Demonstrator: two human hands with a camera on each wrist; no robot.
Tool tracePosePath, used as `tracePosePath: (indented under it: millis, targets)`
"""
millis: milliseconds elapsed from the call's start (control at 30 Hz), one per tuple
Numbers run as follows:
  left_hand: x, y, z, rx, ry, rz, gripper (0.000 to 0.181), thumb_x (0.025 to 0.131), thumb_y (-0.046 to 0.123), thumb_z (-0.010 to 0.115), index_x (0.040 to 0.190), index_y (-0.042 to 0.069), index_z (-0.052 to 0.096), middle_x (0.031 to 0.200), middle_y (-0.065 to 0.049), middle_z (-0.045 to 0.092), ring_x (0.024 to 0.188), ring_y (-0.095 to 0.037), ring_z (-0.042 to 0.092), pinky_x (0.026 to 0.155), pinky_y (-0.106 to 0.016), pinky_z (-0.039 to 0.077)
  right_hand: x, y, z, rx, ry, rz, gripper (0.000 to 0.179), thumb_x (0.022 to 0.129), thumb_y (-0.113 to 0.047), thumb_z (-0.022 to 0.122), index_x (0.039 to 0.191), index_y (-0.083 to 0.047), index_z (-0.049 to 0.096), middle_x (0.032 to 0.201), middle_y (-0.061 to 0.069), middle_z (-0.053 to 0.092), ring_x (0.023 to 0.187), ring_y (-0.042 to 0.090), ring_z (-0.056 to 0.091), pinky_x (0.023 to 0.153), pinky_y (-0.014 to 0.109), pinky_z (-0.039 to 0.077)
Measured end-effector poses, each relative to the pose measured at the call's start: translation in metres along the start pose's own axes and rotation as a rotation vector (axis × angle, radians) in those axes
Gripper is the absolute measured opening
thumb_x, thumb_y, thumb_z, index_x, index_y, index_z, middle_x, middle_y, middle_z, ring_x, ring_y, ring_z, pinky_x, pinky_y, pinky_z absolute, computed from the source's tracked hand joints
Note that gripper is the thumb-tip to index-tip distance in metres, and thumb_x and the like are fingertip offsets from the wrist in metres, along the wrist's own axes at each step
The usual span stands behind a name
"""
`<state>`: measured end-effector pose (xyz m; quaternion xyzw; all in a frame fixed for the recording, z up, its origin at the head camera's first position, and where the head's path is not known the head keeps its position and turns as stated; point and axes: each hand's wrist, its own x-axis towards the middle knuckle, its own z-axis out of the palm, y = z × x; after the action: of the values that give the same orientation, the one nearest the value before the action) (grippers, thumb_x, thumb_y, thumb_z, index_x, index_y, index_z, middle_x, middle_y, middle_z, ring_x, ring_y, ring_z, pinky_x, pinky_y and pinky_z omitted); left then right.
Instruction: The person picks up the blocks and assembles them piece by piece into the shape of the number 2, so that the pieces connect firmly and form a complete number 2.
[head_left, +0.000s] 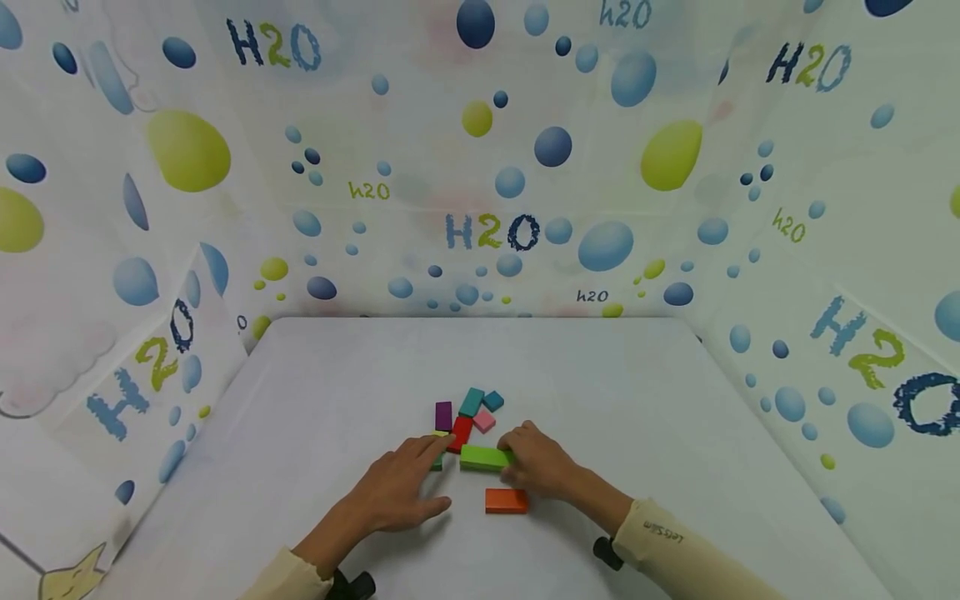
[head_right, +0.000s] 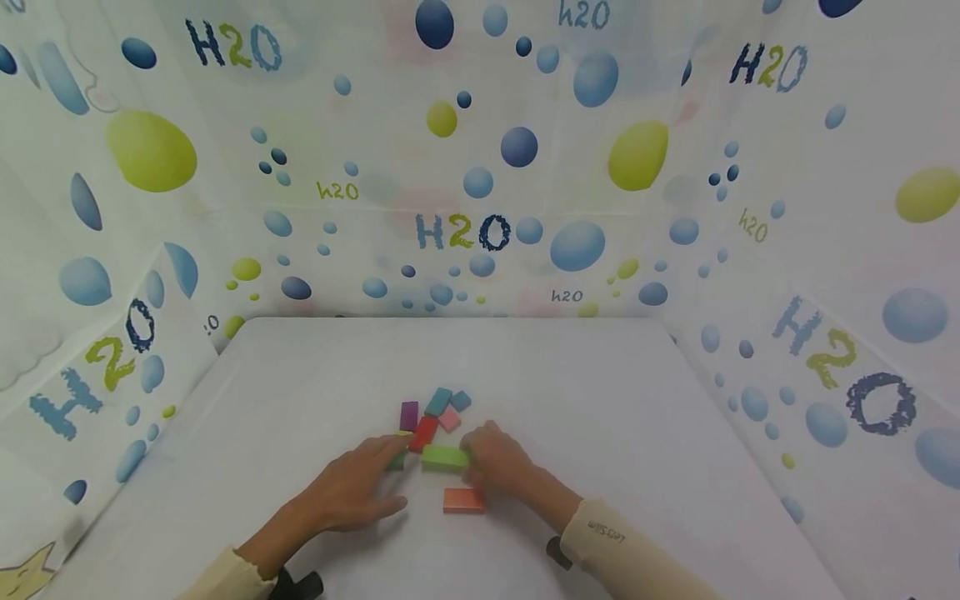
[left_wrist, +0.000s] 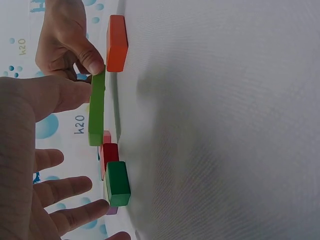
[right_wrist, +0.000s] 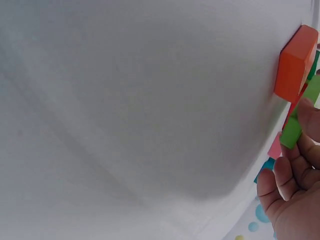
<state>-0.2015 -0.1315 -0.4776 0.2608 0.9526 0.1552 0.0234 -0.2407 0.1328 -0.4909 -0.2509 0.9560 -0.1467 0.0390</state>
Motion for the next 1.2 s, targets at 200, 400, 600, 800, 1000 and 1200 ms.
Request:
tracePosePath:
  millis: [200,400,600,800,1000,1200]
  targets:
    - [-0.001,-0.002,-0.002,0.014,0.005,-0.005,0.088,0.084,0.053,0.074,0.157,0.021,0.037,0.153,-0.006,0.046,0.137,-0.029,0.046,0.103,-0.059,0.047,0.003,-0.007,-0.001,0.021,0.0,-0.017,0.038,0.088,-0.024,0.08,0.121,-0.01,0.069,0.103,-0.003,0.065,0.095,0.01,0.048,0.078,0.019,0.052]
    - [-0.002,-0.004,-0.002,0.019,0.019,0.015,0.086,0.085,0.051,0.073,0.157,0.021,0.037,0.152,-0.005,0.046,0.135,-0.028,0.047,0.102,-0.058,0.048,0.004,-0.014,-0.001,0.029,-0.016,-0.04,0.038,0.089,-0.027,0.079,0.123,-0.011,0.069,0.108,-0.004,0.066,0.098,0.009,0.048,0.079,0.018,0.051]
    - [-0.004,-0.005,-0.002,0.012,0.026,0.025,0.085,0.085,0.049,0.073,0.157,0.02,0.037,0.152,-0.006,0.047,0.135,-0.028,0.047,0.101,-0.059,0.048,0.002,-0.021,0.0,0.052,-0.024,-0.045,0.038,0.09,-0.027,0.077,0.124,-0.012,0.069,0.109,-0.005,0.066,0.1,0.009,0.049,0.082,0.02,0.052]
    - [-0.004,-0.006,-0.003,0.019,0.032,0.038,0.085,0.086,0.05,0.073,0.157,0.02,0.037,0.152,-0.006,0.047,0.135,-0.028,0.047,0.101,-0.058,0.048,0.004,-0.026,0.003,0.076,-0.036,-0.049,0.039,0.089,-0.028,0.079,0.124,-0.013,0.069,0.108,-0.007,0.064,0.101,0.008,0.049,0.082,0.019,0.051]
    - [-0.004,-0.004,-0.005,-0.006,0.02,0.035,0.085,0.086,0.049,0.072,0.157,0.019,0.037,0.152,-0.006,0.047,0.135,-0.029,0.048,0.101,-0.058,0.048,0.002,-0.035,0.004,0.083,-0.062,-0.05,0.044,0.086,-0.028,0.082,0.125,-0.014,0.068,0.108,-0.008,0.064,0.102,0.007,0.049,0.08,0.018,0.051]
    - [-0.003,-0.001,-0.007,-0.028,0.003,0.018,0.085,0.086,0.049,0.073,0.157,0.019,0.038,0.153,-0.008,0.046,0.137,-0.031,0.046,0.103,-0.061,0.045,0.001,-0.039,0.004,0.06,-0.073,-0.09,0.039,0.088,-0.028,0.08,0.123,-0.015,0.069,0.106,-0.01,0.064,0.098,0.005,0.046,0.081,0.018,0.049]
